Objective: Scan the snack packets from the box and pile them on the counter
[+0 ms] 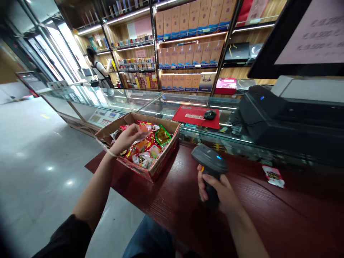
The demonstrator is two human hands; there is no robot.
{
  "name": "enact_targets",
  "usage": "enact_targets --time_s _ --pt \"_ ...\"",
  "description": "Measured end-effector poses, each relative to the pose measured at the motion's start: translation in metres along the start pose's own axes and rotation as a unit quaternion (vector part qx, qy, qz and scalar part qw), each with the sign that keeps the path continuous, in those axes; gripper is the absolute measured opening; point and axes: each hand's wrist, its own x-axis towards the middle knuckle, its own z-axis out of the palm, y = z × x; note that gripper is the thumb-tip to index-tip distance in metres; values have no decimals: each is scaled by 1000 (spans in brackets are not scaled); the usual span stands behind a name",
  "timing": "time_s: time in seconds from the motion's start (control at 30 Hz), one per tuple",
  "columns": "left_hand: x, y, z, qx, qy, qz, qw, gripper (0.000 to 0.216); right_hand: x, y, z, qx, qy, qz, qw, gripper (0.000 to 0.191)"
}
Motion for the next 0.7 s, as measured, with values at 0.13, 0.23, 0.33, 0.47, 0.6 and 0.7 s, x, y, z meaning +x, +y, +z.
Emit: enact_targets --time_s 0.13,0.23,0.33,0.47,0.6,0.7 --pt "11 52 38 -232 64 6 970 34 3 -15 6 -54 23 -12 998 23" --pt "19 87 81 -342 48 -10 939 34 9 -41 7 -120 32 -29 992 20" --pt "23 113 118 -395 41 -18 918 31 10 -72 5 -168 40 -66 983 30" --pt "23 132 150 -415 61 28 907 34 3 -99 -1 -173 75 -120 975 32" --pt "28 123 182 -410 57 48 909 38 2 -104 -7 -237 103 -133 957 34" --pt "29 97 209 -390 86 18 917 44 2 -98 -12 -270 126 -111 948 32"
